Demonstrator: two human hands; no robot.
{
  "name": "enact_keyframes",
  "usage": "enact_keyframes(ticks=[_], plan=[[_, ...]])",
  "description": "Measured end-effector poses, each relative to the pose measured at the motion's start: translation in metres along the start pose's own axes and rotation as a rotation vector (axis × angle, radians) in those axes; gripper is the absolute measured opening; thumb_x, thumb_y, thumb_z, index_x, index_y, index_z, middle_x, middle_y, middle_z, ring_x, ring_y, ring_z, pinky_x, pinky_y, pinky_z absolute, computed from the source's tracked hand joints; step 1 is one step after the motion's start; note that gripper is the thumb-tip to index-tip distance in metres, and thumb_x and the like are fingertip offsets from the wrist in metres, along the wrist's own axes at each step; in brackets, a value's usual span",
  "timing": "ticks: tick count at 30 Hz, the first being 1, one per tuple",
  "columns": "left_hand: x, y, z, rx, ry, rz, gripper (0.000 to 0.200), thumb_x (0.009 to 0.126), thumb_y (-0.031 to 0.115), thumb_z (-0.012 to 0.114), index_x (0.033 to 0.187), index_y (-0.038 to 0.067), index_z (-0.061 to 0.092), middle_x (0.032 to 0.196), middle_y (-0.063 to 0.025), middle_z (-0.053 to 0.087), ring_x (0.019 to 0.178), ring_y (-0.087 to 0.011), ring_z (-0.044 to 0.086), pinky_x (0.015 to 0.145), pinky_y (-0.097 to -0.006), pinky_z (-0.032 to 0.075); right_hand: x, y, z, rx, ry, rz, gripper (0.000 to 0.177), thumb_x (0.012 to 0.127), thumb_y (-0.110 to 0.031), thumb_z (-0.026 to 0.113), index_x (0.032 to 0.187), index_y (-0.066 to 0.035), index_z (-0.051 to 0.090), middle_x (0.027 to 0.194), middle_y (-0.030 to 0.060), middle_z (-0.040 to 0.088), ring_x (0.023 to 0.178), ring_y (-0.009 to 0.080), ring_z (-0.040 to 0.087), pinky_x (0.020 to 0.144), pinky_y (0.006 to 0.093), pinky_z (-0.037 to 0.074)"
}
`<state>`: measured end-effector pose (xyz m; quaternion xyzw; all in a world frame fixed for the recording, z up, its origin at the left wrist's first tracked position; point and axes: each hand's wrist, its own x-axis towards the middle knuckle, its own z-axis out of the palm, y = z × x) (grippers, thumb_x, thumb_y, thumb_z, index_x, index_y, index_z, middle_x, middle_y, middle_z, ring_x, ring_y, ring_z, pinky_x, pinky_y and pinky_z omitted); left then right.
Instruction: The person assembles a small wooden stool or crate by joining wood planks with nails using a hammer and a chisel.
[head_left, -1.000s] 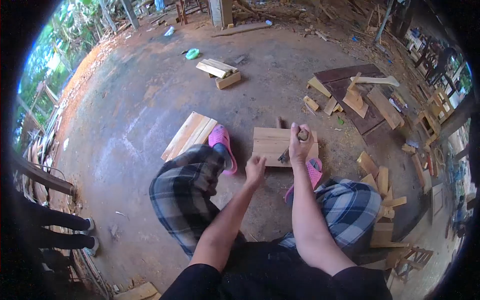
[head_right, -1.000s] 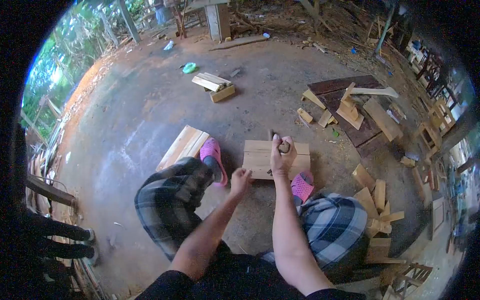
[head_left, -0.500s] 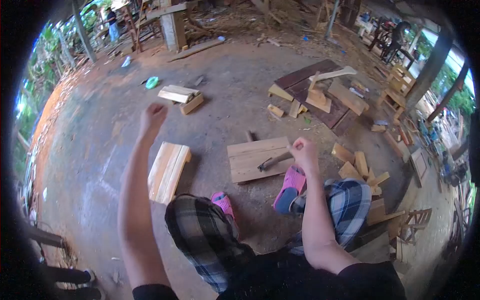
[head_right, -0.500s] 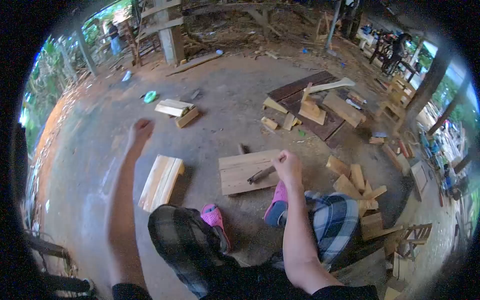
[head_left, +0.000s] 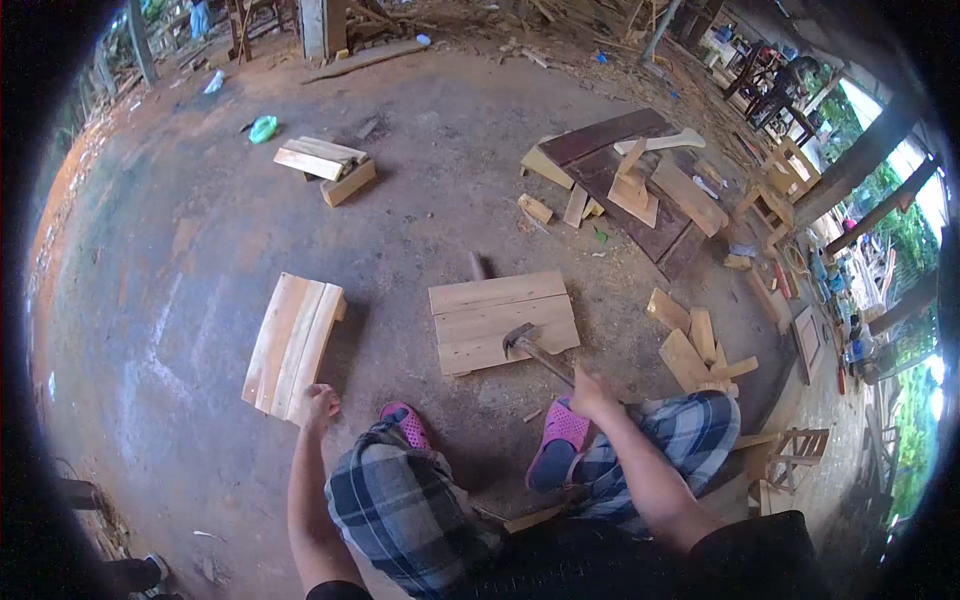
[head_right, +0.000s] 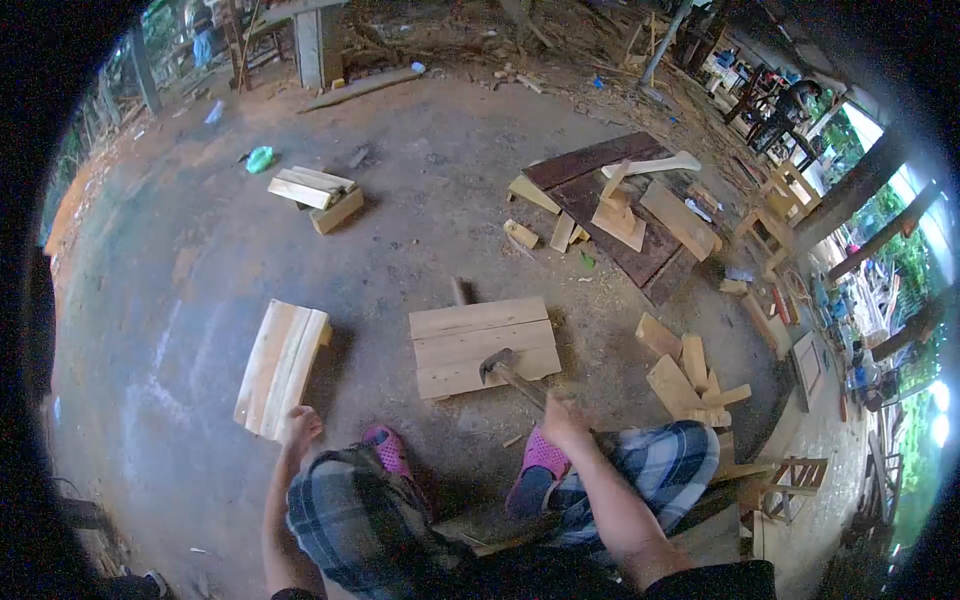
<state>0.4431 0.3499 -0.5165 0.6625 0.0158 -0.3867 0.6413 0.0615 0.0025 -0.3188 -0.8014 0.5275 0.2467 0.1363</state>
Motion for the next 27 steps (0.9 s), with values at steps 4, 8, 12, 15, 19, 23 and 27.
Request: enact_keyframes(ticks=[4,8,12,15,19,23,27], plan=[[0.010,-0.012,0.055,0.074,0.041,-0.023,0.003,0.082,0.005,0.055,0.081,0.008,0.055,0.070,-0.0019,0.056,0.063,-0.0123,0.056,0.059,-0.0260,0.048,0.003,-0.015,0.020,0.245,0.007,-0.170,0.046,0.081,-0.021,0.065,0.120,-0.005,0.048,0.104,0.0189,0.063,0.101,0.0387,0.061,0.085,0.0461,0.049],[0.023,-0.024,0.086,0.054,0.094,-0.020,0.005,0.090,0.011,0.056,0.087,0.008,0.054,0.076,-0.0012,0.057,0.068,-0.0117,0.057,0.062,-0.0264,0.049,0.003,-0.058,0.057,0.933,-0.522,-0.294,0.042,0.084,-0.029,0.068,0.113,-0.007,0.047,0.078,0.0025,0.056,0.063,0.0171,0.056,0.056,0.0327,0.047],[0.031,-0.033,0.090,-0.032,0.065,-0.060,0.007,0.091,0.009,0.057,0.091,0.008,0.051,0.082,-0.0030,0.058,0.073,-0.0124,0.059,0.067,-0.0278,0.052,0.011,-0.132,0.075,1.113,-0.796,-0.237,0.040,0.087,-0.027,0.066,0.115,-0.010,0.044,0.070,-0.0018,0.050,0.052,0.0062,0.047,0.042,0.0236,0.038],[0.034,-0.035,0.091,-0.171,0.051,-0.035,0.008,0.092,0.008,0.057,0.092,0.006,0.049,0.082,-0.0042,0.058,0.074,-0.0134,0.059,0.069,-0.0282,0.053,0.015,-0.150,0.078,1.193,-0.804,-0.091,0.035,0.088,-0.023,0.065,0.113,-0.011,0.043,0.071,-0.0017,0.050,0.053,0.0072,0.047,0.044,0.0238,0.038],[0.048,-0.036,0.117,-0.068,0.077,-0.032,0.010,0.090,0.011,0.060,0.090,0.005,0.052,0.081,-0.0038,0.057,0.070,-0.0130,0.059,0.065,-0.0275,0.051,0.030,-0.129,0.081,1.231,-0.634,-0.048,0.027,0.088,-0.018,0.064,0.104,-0.011,0.044,0.069,-0.0007,0.051,0.051,0.0079,0.047,0.043,0.0240,0.038],[0.074,-0.040,0.171,0.459,0.247,0.375,0.011,0.082,0.016,0.069,0.080,0.007,0.063,0.084,-0.0080,0.058,0.075,-0.0227,0.058,0.067,-0.0376,0.047,0.053,-0.109,0.077,1.208,-0.565,-0.022,0.023,0.088,-0.016,0.063,0.100,-0.011,0.044,0.065,-0.0009,0.049,0.048,0.0082,0.046,0.040,0.0245,0.038],[0.077,-0.028,0.192,0.861,0.462,0.516,0.009,0.076,0.016,0.072,0.082,0.012,0.066,0.091,-0.0120,0.056,0.091,-0.0323,0.053,0.077,-0.0426,0.043,0.060,-0.106,0.077,1.130,-0.396,-0.097,0.021,0.092,-0.020,0.061,0.098,-0.010,0.044,0.063,-0.0012,0.049,0.046,0.0084,0.046,0.039,0.0256,0.039]])
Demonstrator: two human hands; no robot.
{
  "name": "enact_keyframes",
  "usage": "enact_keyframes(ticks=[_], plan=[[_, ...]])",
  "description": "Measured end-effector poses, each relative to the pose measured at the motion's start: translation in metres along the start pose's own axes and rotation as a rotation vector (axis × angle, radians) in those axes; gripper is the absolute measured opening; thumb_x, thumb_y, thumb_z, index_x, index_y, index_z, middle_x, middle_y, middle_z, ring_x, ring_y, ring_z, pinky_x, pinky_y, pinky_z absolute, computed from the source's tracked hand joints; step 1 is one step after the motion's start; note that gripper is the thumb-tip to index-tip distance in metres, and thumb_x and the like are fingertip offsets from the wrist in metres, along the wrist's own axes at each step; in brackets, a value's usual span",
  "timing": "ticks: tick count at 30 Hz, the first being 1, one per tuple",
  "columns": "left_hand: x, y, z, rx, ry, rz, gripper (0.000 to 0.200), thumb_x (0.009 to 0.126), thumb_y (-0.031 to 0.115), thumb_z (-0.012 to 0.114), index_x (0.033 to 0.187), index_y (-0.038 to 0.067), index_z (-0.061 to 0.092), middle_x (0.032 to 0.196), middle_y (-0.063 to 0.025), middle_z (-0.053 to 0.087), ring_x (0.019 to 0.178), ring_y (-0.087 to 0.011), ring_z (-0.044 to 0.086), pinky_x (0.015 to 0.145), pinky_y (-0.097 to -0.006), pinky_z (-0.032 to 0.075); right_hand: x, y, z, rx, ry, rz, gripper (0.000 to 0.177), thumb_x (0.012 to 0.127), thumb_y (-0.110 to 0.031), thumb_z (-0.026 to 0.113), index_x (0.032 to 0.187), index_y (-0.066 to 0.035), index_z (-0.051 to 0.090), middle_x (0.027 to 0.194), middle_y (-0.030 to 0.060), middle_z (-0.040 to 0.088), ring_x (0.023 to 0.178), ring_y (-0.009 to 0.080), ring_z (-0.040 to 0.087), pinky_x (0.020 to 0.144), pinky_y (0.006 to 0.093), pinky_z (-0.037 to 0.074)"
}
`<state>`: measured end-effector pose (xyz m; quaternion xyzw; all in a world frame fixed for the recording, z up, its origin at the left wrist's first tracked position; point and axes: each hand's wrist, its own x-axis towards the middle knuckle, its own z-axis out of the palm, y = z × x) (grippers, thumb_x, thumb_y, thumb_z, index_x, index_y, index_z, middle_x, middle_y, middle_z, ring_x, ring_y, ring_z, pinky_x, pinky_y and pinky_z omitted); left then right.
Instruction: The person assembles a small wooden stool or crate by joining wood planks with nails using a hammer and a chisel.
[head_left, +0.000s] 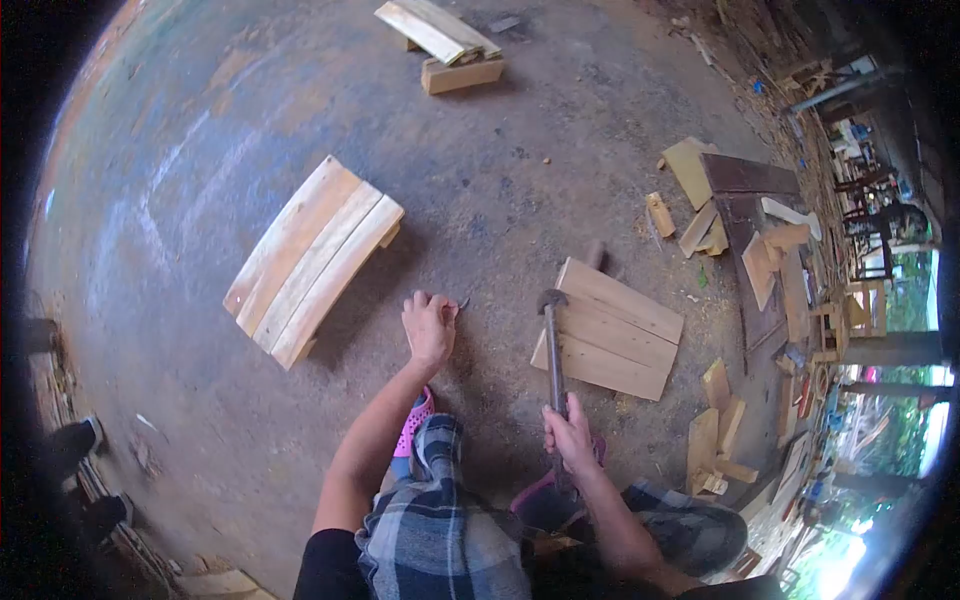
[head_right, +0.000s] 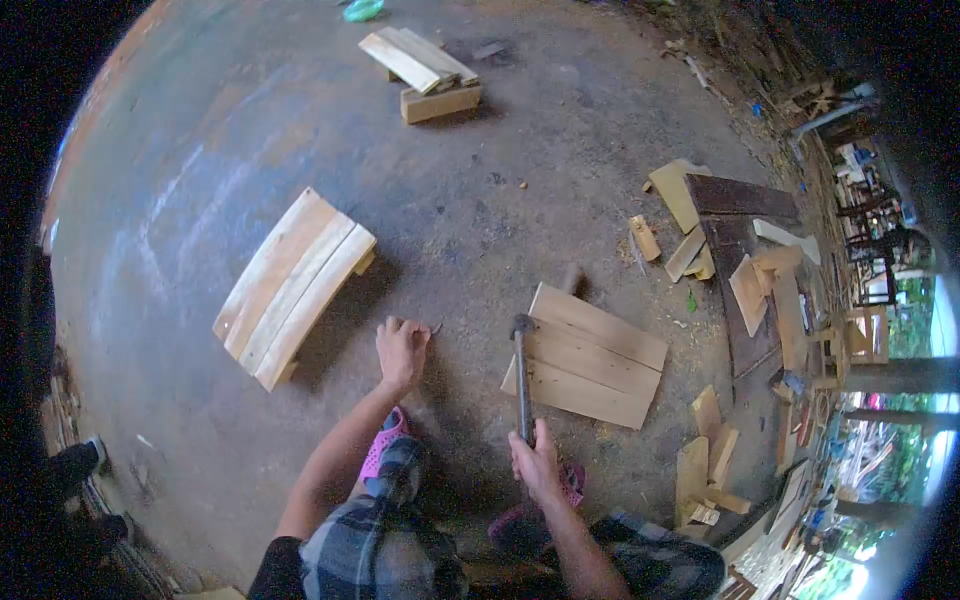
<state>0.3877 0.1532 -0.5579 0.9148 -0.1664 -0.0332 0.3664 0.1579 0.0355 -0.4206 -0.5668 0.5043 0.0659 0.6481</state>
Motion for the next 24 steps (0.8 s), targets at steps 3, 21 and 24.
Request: enact_keyframes(ticks=[3,21,24], plan=[[-0.002,-0.008,0.000,-0.005,0.041,0.071,0.010,0.074,0.015,0.072,0.082,0.012,0.066,0.093,-0.0095,0.056,0.091,-0.0313,0.052,0.077,-0.0421,0.043,0.003,0.006,0.005,-0.180,0.047,-0.062,0.021,0.094,-0.024,0.059,0.096,-0.008,0.046,0.060,-0.0010,0.049,0.044,0.0085,0.046,0.039,0.0257,0.040],[0.019,-0.001,-0.008,-0.045,-0.064,-0.148,0.008,0.074,0.013,0.067,0.081,0.007,0.067,0.091,-0.0164,0.054,0.088,-0.0355,0.055,0.076,-0.0456,0.046,0.044,0.003,0.043,-0.657,0.035,-0.406,0.039,0.093,-0.036,0.056,0.103,0.002,0.055,0.085,0.0272,0.063,0.081,0.0454,0.062,0.069,0.0487,0.048],[0.021,-0.003,-0.007,-0.066,-0.090,-0.189,0.009,0.075,0.014,0.067,0.081,0.007,0.067,0.091,-0.0166,0.054,0.089,-0.0354,0.055,0.077,-0.0458,0.046,0.053,0.009,0.041,-0.716,0.027,-0.490,0.039,0.093,-0.036,0.057,0.104,0.002,0.054,0.084,0.0278,0.063,0.080,0.0463,0.062,0.069,0.0492,0.048]])
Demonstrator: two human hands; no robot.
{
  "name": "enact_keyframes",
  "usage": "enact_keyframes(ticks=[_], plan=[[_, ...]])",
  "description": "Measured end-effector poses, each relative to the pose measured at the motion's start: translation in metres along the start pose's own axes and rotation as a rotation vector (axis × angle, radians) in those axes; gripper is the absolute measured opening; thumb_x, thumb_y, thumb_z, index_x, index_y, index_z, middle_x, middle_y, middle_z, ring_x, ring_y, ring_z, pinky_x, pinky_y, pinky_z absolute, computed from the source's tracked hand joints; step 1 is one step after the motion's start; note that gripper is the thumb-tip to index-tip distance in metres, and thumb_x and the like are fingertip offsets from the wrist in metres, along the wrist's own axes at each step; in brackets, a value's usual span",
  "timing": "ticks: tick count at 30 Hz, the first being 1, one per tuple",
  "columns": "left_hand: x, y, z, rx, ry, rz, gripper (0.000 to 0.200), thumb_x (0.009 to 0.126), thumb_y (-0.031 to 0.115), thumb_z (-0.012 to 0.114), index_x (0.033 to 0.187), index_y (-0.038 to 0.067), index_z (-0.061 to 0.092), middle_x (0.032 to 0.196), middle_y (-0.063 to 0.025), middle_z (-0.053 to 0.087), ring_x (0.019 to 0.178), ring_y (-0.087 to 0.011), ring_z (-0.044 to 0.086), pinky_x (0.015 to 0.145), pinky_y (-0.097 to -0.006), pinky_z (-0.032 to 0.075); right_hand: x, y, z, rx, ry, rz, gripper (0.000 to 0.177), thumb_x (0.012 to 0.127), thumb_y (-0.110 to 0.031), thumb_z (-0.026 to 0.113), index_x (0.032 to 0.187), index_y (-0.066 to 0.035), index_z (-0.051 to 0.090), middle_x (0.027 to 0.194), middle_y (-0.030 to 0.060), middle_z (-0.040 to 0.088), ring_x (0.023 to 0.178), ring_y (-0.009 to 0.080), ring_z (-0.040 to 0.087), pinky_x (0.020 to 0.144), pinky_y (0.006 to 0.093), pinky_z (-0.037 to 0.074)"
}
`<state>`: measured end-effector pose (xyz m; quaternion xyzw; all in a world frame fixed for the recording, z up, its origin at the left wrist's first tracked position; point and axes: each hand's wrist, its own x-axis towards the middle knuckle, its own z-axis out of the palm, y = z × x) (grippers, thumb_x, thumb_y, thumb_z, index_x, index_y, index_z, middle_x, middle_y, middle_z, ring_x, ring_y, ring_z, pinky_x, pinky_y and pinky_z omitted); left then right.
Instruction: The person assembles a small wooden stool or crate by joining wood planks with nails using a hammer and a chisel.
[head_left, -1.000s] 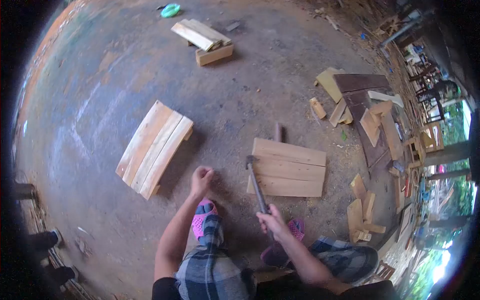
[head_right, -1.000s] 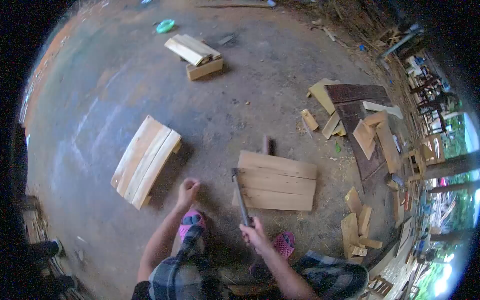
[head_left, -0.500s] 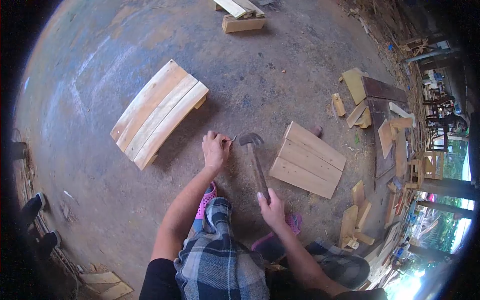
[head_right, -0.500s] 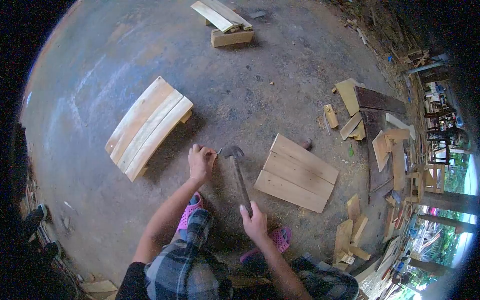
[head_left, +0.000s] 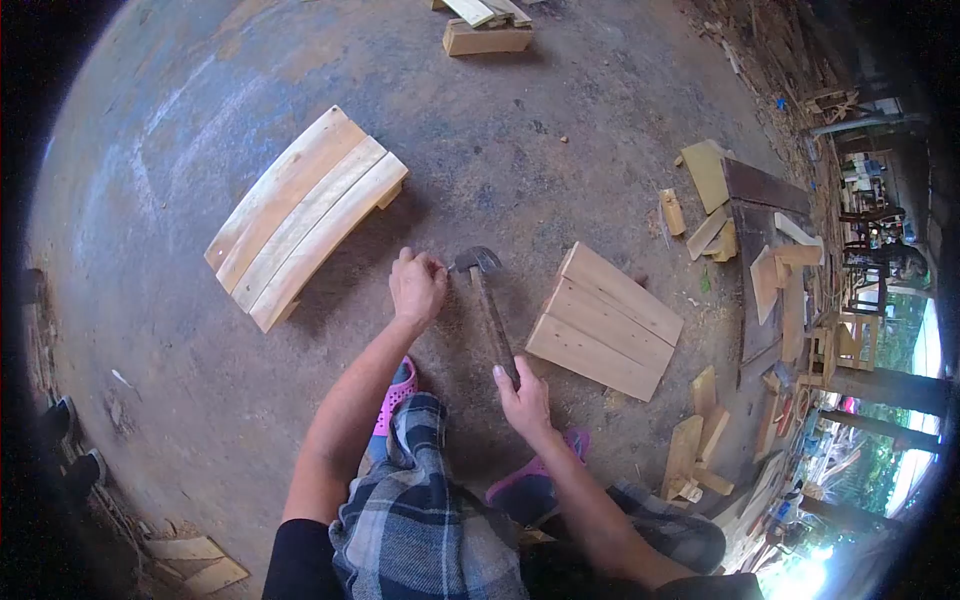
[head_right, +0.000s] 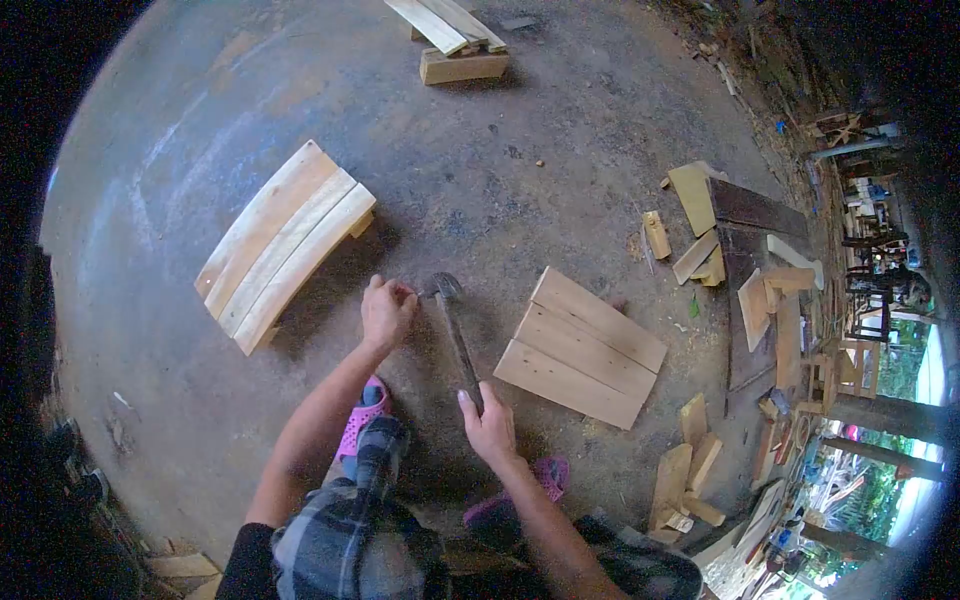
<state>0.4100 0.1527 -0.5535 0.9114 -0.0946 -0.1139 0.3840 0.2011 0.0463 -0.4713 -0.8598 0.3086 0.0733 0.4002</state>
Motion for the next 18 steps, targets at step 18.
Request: enact_keyframes(ticks=[18], plan=[[0.000,0.007,0.000,0.012,0.005,-0.094,0.009,0.071,0.012,0.068,0.079,0.010,0.065,0.092,-0.0145,0.055,0.093,-0.0348,0.055,0.079,-0.0455,0.046,0.012,-0.002,-0.009,-0.330,-0.123,-0.018,0.036,0.096,-0.034,0.049,0.111,-0.002,0.043,0.087,0.0295,0.062,0.078,0.0494,0.060,0.065,0.0577,0.047]])
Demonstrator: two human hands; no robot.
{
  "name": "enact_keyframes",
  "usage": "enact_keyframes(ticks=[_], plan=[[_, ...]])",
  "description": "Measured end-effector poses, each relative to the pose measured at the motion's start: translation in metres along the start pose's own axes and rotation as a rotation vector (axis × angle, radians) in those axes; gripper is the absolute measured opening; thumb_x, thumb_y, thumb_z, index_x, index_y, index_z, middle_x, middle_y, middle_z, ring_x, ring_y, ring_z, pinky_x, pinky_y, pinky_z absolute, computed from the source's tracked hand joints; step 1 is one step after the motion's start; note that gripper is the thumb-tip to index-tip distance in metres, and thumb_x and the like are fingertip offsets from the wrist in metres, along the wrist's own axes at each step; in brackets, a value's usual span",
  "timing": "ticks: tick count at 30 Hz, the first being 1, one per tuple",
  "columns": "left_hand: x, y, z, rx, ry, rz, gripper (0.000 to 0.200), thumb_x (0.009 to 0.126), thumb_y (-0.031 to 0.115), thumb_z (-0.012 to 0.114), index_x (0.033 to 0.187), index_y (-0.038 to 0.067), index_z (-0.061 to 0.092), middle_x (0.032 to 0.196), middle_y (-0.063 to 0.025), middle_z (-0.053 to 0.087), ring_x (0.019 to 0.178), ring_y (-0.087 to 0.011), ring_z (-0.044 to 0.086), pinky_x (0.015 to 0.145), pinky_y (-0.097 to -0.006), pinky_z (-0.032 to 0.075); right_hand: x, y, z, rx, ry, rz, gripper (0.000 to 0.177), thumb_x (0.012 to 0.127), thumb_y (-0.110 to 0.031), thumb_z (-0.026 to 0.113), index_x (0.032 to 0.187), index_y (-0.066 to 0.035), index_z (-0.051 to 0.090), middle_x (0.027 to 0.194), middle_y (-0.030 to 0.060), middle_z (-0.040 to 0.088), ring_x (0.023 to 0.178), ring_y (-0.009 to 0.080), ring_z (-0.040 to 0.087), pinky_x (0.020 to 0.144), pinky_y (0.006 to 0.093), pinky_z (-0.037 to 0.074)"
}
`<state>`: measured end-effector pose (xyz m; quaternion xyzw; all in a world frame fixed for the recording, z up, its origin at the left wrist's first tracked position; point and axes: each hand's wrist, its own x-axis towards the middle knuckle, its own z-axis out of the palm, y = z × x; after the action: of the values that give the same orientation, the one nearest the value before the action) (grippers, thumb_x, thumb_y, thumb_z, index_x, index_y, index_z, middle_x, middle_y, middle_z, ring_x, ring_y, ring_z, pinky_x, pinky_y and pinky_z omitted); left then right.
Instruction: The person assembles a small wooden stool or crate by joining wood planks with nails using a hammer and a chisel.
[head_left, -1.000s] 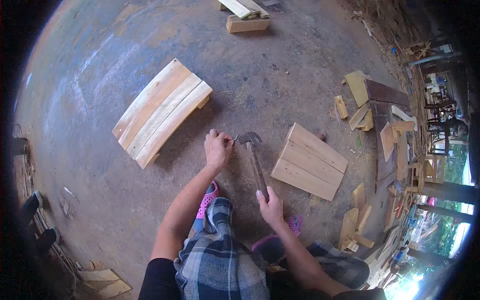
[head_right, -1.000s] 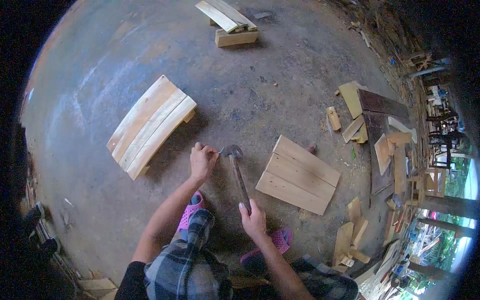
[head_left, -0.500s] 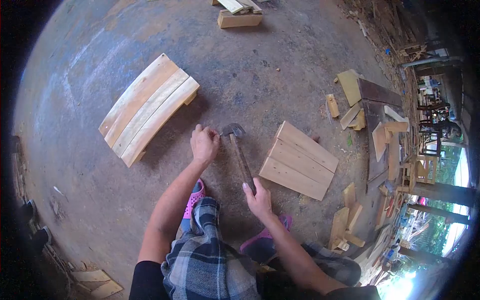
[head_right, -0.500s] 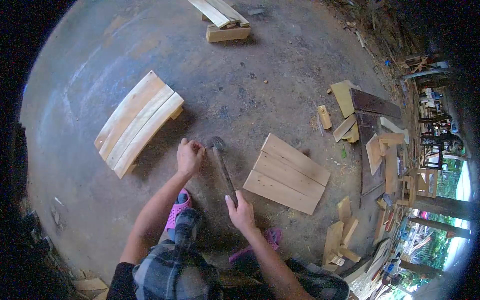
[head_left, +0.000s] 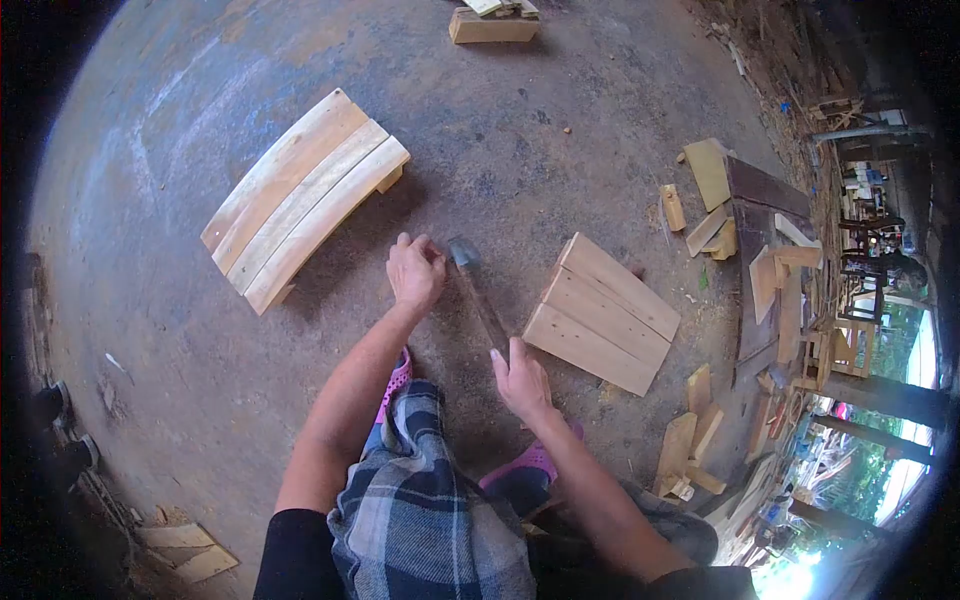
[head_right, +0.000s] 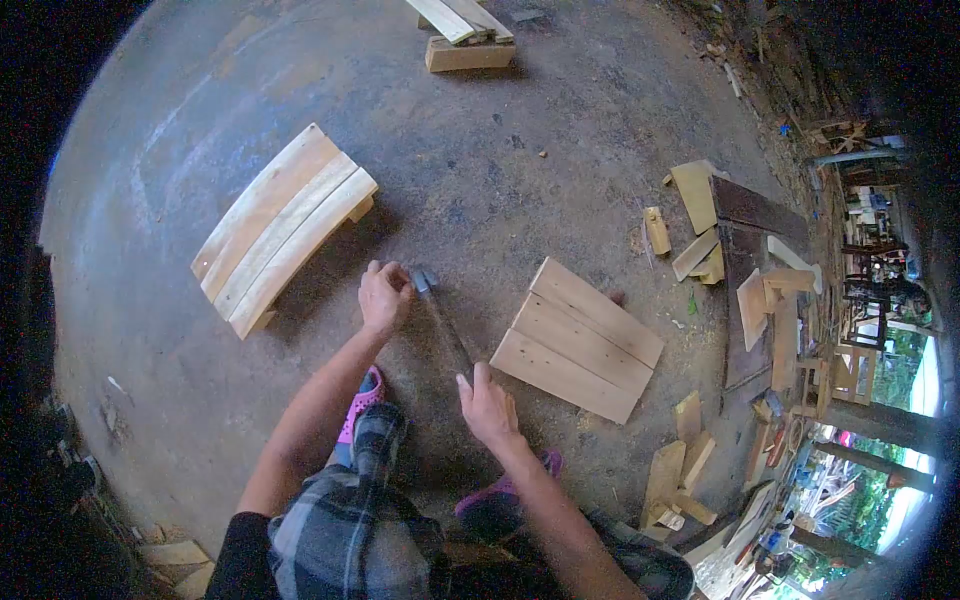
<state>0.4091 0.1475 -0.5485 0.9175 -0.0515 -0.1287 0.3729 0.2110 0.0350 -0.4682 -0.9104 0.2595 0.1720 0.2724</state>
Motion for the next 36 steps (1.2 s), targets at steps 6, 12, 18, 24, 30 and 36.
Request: enact_keyframes(ticks=[6,12,18,24,30,36], plan=[[0.001,-0.004,0.004,-0.009,0.034,0.021,0.008,0.070,0.011,0.067,0.077,0.011,0.065,0.091,-0.0144,0.055,0.091,-0.0351,0.056,0.077,-0.0457,0.046,-0.001,-0.018,-0.017,0.100,0.187,-0.178,0.036,0.095,-0.029,0.053,0.115,-0.001,0.042,0.084,0.0327,0.059,0.078,0.0516,0.058,0.065,0.0584,0.044],[0.001,-0.002,0.002,-0.002,0.057,0.008,0.007,0.070,0.010,0.067,0.077,0.010,0.064,0.090,-0.0143,0.054,0.089,-0.0352,0.055,0.075,-0.0457,0.046,0.002,-0.005,-0.010,-0.057,-0.101,0.014,0.036,0.093,-0.027,0.056,0.113,0.001,0.044,0.089,0.0315,0.058,0.080,0.0509,0.057,0.064,0.0562,0.044],[-0.002,-0.002,0.004,-0.028,0.060,-0.005,0.007,0.070,0.009,0.066,0.076,0.010,0.063,0.092,-0.0137,0.054,0.091,-0.0344,0.055,0.076,-0.0459,0.045,-0.008,-0.027,-0.024,0.034,0.115,-0.108,0.036,0.093,-0.028,0.056,0.112,0.001,0.045,0.084,0.0291,0.059,0.076,0.0498,0.058,0.065,0.0554,0.045],[0.000,-0.003,0.002,-0.019,0.005,-0.016,0.005,0.071,0.010,0.064,0.077,0.011,0.064,0.093,-0.0134,0.053,0.094,-0.0338,0.054,0.078,-0.0456,0.044,0.006,0.017,0.003,-0.030,0.082,-0.094,0.042,0.095,-0.036,0.051,0.117,-0.001,0.043,0.087,0.0317,0.062,0.077,0.0514,0.059,0.065,0.0585,0.046],[0.001,-0.005,0.005,-0.036,0.019,-0.017,0.005,0.072,0.012,0.065,0.077,0.011,0.064,0.093,-0.0136,0.054,0.093,-0.0343,0.054,0.078,-0.0461,0.045,0.004,0.002,-0.013,0.115,0.253,-0.209,0.036,0.095,-0.033,0.051,0.111,-0.002,0.044,0.082,0.0299,0.060,0.075,0.0497,0.059,0.064,0.0581,0.045],[0.003,-0.003,0.002,-0.038,-0.034,-0.051,0.006,0.072,0.012,0.064,0.077,0.011,0.065,0.095,-0.0143,0.054,0.095,-0.0346,0.054,0.079,-0.0455,0.045,0.014,0.007,-0.006,-0.029,0.179,-0.226,0.032,0.095,-0.033,0.051,0.103,-0.003,0.043,0.078,0.0292,0.059,0.072,0.0495,0.058,0.060,0.0576,0.045]])
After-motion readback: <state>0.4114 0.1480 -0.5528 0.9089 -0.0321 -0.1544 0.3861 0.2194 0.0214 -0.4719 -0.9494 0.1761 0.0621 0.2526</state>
